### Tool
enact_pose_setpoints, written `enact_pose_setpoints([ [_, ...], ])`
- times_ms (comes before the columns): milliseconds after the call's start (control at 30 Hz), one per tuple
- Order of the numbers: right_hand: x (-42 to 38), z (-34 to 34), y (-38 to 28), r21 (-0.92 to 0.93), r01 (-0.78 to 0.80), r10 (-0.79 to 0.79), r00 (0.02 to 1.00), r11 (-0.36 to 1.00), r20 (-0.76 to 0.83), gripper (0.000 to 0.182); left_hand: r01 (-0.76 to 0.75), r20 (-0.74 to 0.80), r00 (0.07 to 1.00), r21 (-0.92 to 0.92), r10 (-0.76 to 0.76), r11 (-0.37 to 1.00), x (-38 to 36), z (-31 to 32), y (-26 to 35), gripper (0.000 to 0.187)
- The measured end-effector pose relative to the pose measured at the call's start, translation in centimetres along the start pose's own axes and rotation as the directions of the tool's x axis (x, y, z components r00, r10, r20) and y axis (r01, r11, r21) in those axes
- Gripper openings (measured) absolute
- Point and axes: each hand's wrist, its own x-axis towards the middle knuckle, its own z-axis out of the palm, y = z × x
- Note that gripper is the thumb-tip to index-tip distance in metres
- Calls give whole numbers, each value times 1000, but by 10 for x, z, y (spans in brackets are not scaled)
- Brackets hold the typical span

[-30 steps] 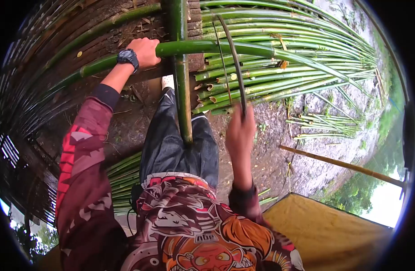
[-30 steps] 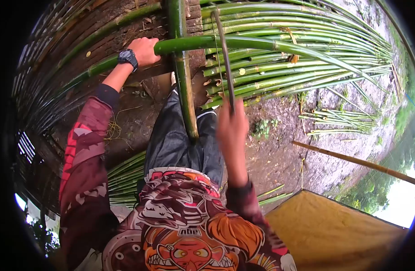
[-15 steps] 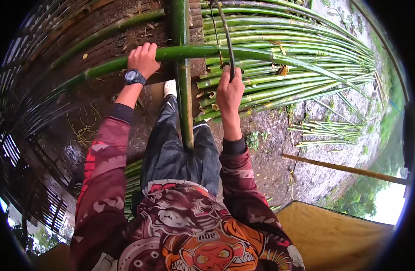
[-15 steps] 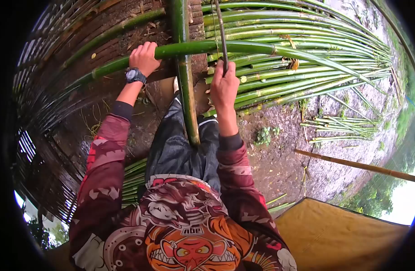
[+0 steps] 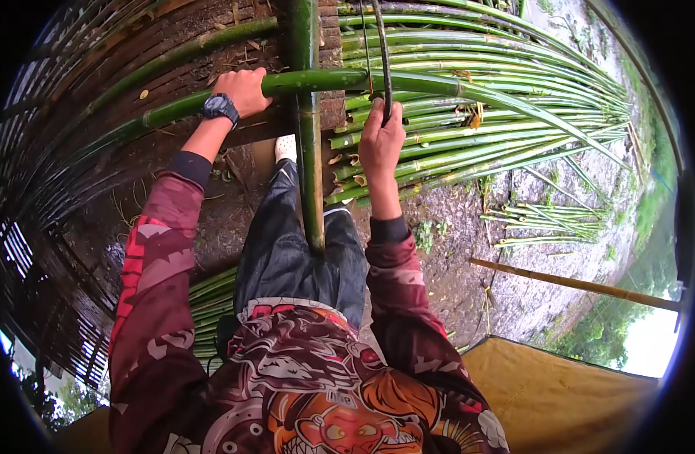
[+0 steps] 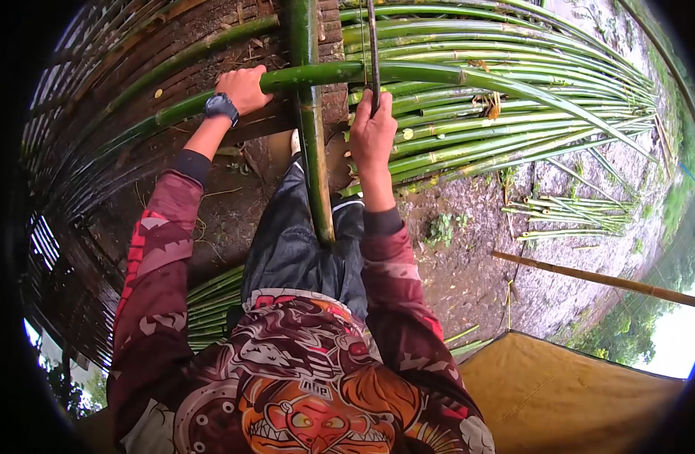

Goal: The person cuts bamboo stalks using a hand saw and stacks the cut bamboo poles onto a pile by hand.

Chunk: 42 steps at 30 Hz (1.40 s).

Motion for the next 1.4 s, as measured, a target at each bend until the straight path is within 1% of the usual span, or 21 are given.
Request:
enact_pose_setpoints([
  [133, -35, -57, -46, -86, -121, 129, 987, 989, 98, 22, 4, -17, 1000, -18, -4, 1000, -5, -8, 6, 43],
  [233, -91, -113, -78, -147, -307, 326, 936, 940, 134, 22, -14, -45, 999, -35, 12, 999, -3, 3, 0, 42],
  [267, -99, -123, -83, -82, -410, 418, 894, 908, 159, 23, -13, -77, 997, -54, 9, 998, -3, 7, -1, 43],
  [333, -74, -104, -82, -120, -392, 407, 900, 912, 154, 25, -20, -100, 995, -41, 16, 999, 4, 7, -6, 43],
  [367, -40, -76, -72, -239, -288, 325, 937, 927, 132, 27, -40, -101, 994, -34, 36, 999, 0, 10, -3, 43],
  [400, -9, -47, -39, -223, -25, 62, 985, 974, 160, 29, -49, -139, 989, -44, 43, 998, 1, 18, -6, 44],
  [433, 18, -29, -51, -155, -116, 136, 983, 981, 125, 31, -45, -82, 996, -27, 42, 999, -3, 18, -3, 46],
  [533, 16, -28, -52, -115, -169, 184, 974, 979, 131, 28, -34, -47, 998, -5, 34, 999, 1, 0, -4, 48],
  [600, -4, -33, -39, -87, -163, 172, 978, 983, 117, 29, -23, -45, 999, -38, 21, 999, -3, 0, 0, 47],
  [667, -17, -28, -19, -55, -146, 151, 982, 988, 112, 30, -59, 103, 992, -113, 71, 992, -2, 2, -2, 47],
  [733, -38, -18, 5, 22, -152, 150, 986, 988, 67, 28, -50, 140, 988, -129, 69, 990, -2, 1, -4, 48],
  [767, -44, -11, 18, 92, -98, 95, 995, 991, 40, 29, -67, 143, 986, -147, 88, 987, 1, 1, -6, 50],
  [867, -38, -8, 16, 35, 41, -40, 999, 999, -30, 21, -98, 163, 978, -184, 129, 978, 6, -7, -6, 54],
  [900, -31, -16, 6, 48, 25, -25, 1000, 999, 0, 21, -99, 198, 970, -207, 141, 973, 9, -8, -8, 53],
  [933, -30, -33, -19, 35, -158, 155, 984, 987, 87, 21, -97, 237, 959, -234, 153, 967, 10, -5, -10, 53],
  [1100, -107, -126, -74, -51, -322, 326, 937, 946, 130, 23, -74, 241, 962, -209, 125, 975, 6, -9, -5, 48],
  [1167, -116, -142, -81, 3, -491, 482, 855, 871, 193, 23, -82, 204, 971, -213, 126, 974, 6, 3, -8, 48],
  [1233, -59, -100, -85, -257, -362, 411, 895, 896, 172, 23, -108, 118, 984, -187, 131, 976, 8, 13, -13, 47],
  [1300, 3, -43, -47, -270, -30, 97, 965, 962, 242, 28, -135, 176, 969, -196, 170, 971, -4, 16, -3, 47],
  [1367, 24, -26, -39, -212, -40, 82, 977, 977, 195, 28, -170, 118, 974, -192, 195, 966, 9, 11, -16, 48],
  [1400, 15, -27, -39, -204, -43, 81, 980, 978, 182, 28, -136, 175, 970, -174, 167, 975, 8, 9, -14, 51],
])
